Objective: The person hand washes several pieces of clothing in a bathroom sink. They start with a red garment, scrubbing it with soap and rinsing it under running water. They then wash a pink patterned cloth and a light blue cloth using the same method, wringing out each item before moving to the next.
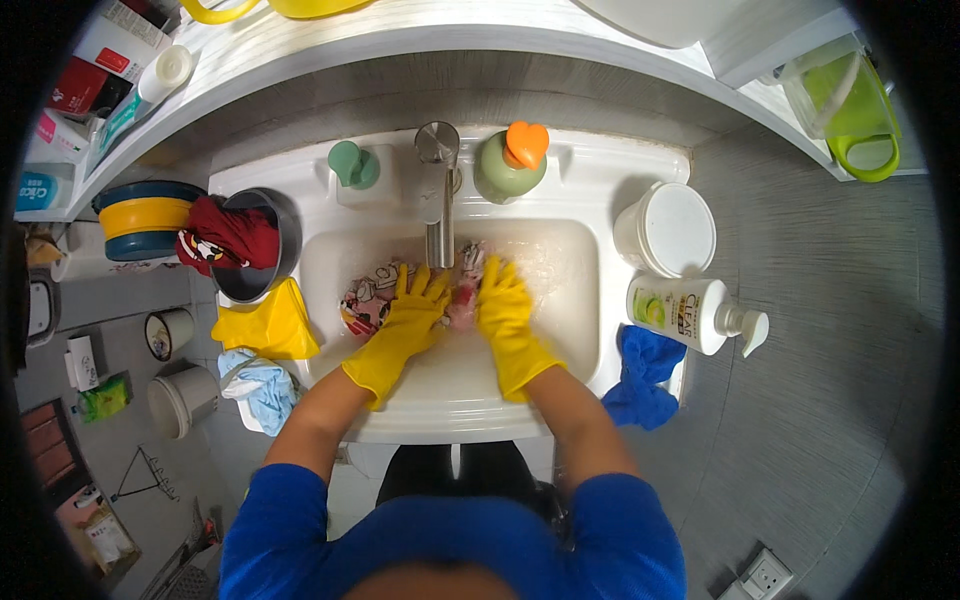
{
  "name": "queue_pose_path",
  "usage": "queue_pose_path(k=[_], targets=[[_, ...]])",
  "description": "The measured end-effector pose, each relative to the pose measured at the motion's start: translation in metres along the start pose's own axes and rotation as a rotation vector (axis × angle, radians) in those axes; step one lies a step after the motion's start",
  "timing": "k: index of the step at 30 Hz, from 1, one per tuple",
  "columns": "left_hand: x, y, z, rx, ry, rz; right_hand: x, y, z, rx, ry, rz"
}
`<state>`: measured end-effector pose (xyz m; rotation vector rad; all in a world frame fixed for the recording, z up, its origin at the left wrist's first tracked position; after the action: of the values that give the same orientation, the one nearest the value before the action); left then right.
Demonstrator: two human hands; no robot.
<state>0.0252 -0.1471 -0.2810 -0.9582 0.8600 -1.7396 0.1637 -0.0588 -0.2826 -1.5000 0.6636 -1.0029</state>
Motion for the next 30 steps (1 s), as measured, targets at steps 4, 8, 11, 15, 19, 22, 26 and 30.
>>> queue_pose_path(k=[4, 8, 11, 15, 19, 22, 26, 30], targets=[[-0.003, -0.009, 0.006, 0.147, 0.037, 0.087, 0.000, 0.060, 0.022, -0.394, 0.074, 0.023], [0.004, -0.052, 0.016, 0.599, -0.082, 0.264, 0.013, 0.022, 0.022, -0.902, 0.141, -0.157], [0.009, -0.064, 0.024, 0.537, -0.037, 0.290, 0.057, -0.075, -0.026, -0.977, 0.016, -0.331], [0.025, -0.025, 0.002, 0.475, -0.095, -0.005, 0.054, -0.026, -0.014, -1.015, -0.025, -0.620], [0.052, -0.031, 0.019, 0.561, -0.239, -0.110, 0.012, 0.074, 0.019, -0.957, 0.122, -0.366], [0.063, -0.046, 0.032, 0.726, -0.372, -0.176, -0.027, 0.094, 0.018, -0.885, 0.148, -0.326], [0.073, -0.034, 0.024, 0.732, -0.451, -0.058, -0.049, 0.044, -0.013, -0.519, 0.144, -0.513], [0.074, -0.033, 0.024, 0.757, -0.443, -0.021, -0.048, 0.000, -0.026, -0.412, 0.182, -0.548]])
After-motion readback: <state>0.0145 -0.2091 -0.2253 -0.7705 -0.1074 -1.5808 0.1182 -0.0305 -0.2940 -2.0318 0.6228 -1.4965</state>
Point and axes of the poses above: each hand's wrist, its own x-axis away from the middle knuckle, its own y-axis out of the palm, z = x × y, the point moved 6 cm from there along -x, towards the middle knuckle, and after that the axes turned 15 degrees about x, right-handed, at the moved point
